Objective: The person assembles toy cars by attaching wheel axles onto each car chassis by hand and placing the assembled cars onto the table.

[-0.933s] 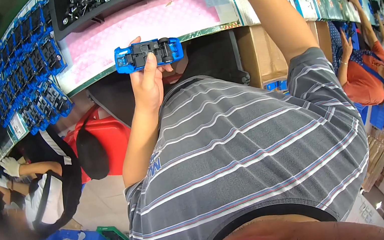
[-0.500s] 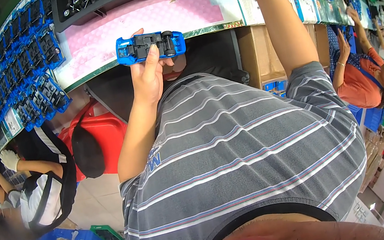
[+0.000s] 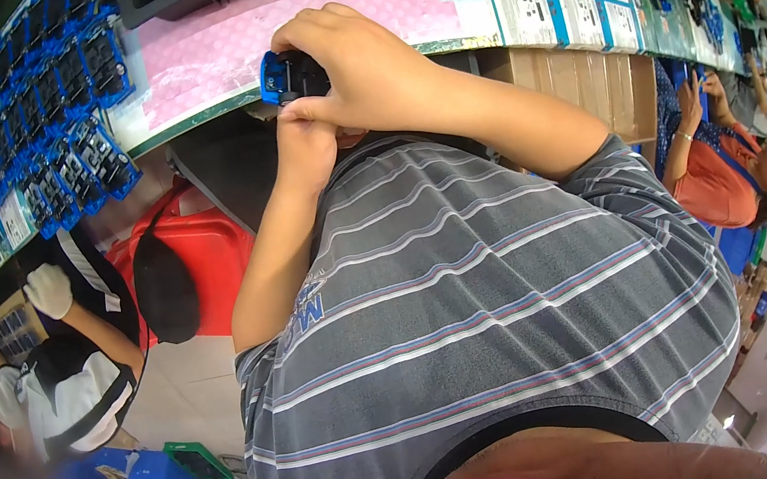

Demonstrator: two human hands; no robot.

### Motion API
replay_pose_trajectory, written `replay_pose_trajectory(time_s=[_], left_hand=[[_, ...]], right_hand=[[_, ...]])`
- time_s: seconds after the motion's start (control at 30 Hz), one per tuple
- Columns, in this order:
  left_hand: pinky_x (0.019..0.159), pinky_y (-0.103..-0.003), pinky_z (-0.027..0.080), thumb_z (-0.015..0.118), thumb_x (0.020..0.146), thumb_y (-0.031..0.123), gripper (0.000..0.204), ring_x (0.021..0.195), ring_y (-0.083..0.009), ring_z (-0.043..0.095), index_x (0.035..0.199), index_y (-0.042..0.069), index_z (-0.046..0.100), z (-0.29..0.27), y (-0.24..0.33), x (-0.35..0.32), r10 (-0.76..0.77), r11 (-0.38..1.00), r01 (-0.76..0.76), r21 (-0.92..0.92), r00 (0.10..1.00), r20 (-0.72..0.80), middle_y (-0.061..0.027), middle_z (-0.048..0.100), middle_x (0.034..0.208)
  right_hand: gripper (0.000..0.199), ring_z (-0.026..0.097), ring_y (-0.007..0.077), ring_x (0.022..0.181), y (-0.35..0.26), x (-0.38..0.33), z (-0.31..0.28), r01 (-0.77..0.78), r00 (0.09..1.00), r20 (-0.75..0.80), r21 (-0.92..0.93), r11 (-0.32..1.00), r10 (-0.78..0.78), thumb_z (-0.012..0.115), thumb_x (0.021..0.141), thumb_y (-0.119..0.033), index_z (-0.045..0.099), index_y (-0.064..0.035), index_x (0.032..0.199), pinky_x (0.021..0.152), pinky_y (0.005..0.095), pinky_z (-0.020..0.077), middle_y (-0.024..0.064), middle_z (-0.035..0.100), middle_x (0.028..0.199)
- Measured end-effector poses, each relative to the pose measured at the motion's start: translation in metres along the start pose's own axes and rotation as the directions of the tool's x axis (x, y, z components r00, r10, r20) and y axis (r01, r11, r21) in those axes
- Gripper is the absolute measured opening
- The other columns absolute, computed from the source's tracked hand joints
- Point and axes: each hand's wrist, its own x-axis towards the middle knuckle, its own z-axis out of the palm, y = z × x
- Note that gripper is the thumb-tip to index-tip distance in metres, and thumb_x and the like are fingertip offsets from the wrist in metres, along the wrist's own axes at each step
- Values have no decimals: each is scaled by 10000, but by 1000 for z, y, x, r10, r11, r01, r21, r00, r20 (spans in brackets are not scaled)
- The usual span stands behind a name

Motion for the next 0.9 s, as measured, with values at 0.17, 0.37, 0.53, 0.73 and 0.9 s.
replay_pose_trajectory(time_s=[0.17, 0.37, 0.53, 0.73, 0.9], left_hand=[[998, -336, 471, 523, 949, -34, 337, 1150, -140, 574, 1284, -5, 518, 13, 13, -11, 60, 998, -61, -8, 995, -85, -81, 591, 1252], [657, -259, 536, 638, 956, 84, 358, 774, -124, 636, 1269, 21, 477, -14, 61, -45, 193, 981, -194, 5, 975, -111, -73, 633, 1005], [885, -326, 551, 578, 1013, 179, 397, 1046, -194, 654, 1343, 19, 428, -86, 111, -93, 369, 921, -268, 283, 834, -411, -140, 635, 1195], [749, -272, 532, 595, 1013, 221, 334, 961, -156, 660, 1285, 62, 483, -195, 196, -119, 497, 867, -358, 345, 582, -644, -74, 632, 1154], [562, -229, 401, 645, 980, 324, 358, 634, -50, 456, 1213, 61, 578, -291, 253, -113, 553, 829, -160, 535, 376, -744, 26, 576, 819]], right_hand=[[568, 592, 361, 1042, 1, 3, 11, 5, 997, 82, -7, 1000, -5, 848, 690, -228, 598, -10, 1151, 923, 413, 481, 165, 627, 1109], [470, 636, 274, 994, 10, 11, 1, 89, 995, 33, 121, 989, -94, 830, 762, -197, 636, 0, 1143, 845, 356, 515, 148, 653, 1103], [219, 647, 359, 860, 111, -4, 15, 7, 989, -142, -253, 968, -44, 748, 813, -144, 685, 8, 957, 763, 405, 524, 169, 672, 966], [148, 611, 362, 857, 122, -10, 28, -110, 967, -253, -257, 960, 43, 687, 818, -94, 657, -1, 929, 774, 421, 501, 163, 621, 894], [145, 605, 366, 856, 126, -12, 28, -133, 968, -239, -218, 967, 79, 681, 812, -91, 649, -8, 925, 773, 428, 493, 163, 617, 896]])
